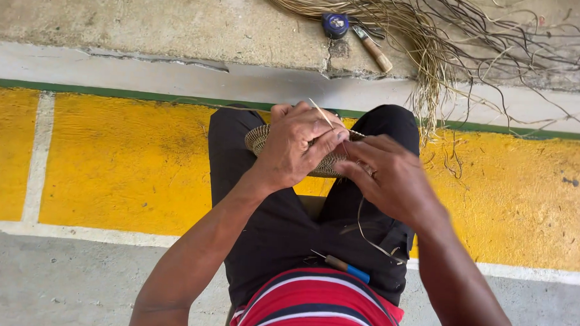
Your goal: Weaving natural fibers into a circular base using an awl tool.
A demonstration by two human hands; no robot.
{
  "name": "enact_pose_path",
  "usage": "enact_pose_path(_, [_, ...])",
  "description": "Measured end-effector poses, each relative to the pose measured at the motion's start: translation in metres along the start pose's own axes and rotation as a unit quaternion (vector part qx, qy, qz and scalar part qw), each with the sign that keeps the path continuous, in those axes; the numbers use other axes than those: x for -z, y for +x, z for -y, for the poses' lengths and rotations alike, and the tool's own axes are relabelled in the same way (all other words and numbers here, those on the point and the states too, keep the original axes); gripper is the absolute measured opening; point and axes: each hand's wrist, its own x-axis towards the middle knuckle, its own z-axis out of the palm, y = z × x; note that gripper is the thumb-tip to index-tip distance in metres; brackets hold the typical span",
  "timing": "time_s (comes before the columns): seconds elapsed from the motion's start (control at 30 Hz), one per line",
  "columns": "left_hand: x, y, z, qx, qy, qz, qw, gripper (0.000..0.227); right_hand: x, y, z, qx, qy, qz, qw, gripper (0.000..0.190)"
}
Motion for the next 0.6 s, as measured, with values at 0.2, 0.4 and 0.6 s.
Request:
enact_pose_path(0.2, [-0.001,0.004,-0.002,0.003,0.016,0.045,0.999,0.022,0.040,0.047,0.018,0.088,-0.186,0.013,0.979,0.026])
enact_pose_path(0.4, [0.006,0.001,-0.002,0.016,0.032,0.083,0.996,0.027,0.049,0.083,0.016,0.263,-0.350,0.102,0.893,0.028])
enact_pose_path(0.6, [0.008,0.004,0.002,0.034,-0.031,0.055,0.997,0.043,0.067,0.067,-0.066,0.167,-0.155,0.075,0.971,0.006])
